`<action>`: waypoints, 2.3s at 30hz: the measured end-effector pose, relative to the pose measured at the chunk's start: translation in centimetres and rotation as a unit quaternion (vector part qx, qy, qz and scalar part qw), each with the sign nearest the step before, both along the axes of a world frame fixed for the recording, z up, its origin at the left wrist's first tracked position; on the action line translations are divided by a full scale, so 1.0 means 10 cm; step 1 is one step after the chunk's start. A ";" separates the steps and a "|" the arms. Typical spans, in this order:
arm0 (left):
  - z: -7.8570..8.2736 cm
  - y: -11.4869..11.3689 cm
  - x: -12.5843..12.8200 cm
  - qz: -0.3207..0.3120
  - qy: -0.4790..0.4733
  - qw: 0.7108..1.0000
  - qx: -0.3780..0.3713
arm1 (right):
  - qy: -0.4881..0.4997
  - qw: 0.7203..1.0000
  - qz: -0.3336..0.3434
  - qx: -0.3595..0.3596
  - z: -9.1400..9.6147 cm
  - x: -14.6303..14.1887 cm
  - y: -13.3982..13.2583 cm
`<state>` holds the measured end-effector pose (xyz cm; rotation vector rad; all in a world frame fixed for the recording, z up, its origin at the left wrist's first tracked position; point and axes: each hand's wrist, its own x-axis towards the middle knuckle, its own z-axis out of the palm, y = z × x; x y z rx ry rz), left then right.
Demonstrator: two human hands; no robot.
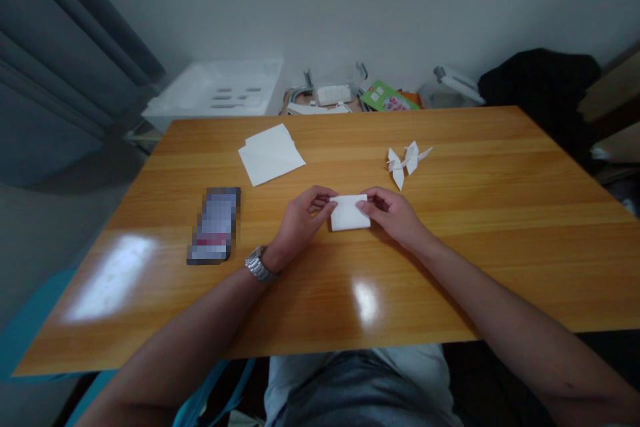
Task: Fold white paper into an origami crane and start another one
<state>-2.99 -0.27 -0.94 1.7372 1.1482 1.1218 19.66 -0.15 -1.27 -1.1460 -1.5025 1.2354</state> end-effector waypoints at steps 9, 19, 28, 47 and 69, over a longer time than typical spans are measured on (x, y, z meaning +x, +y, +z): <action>0.06 -0.03 0.02 0.019 0.000 1.000 -0.002 | -0.033 0.999 -0.008 0.026 0.01 0.02 -0.01; 0.05 -0.03 0.03 0.020 -0.022 0.999 -0.016 | -0.033 0.999 -0.014 0.026 0.05 -0.01 -0.03; 0.05 -0.02 0.03 0.018 -0.035 0.999 -0.018 | -0.030 0.999 -0.017 0.026 0.08 -0.01 -0.04; 0.11 -0.05 0.04 0.014 -0.028 0.999 -0.002 | -0.027 0.999 -0.011 0.022 0.07 -0.01 -0.04; 0.04 -0.06 0.03 -0.050 -0.001 0.998 -0.025 | -0.118 0.989 0.061 0.060 0.11 0.01 -0.08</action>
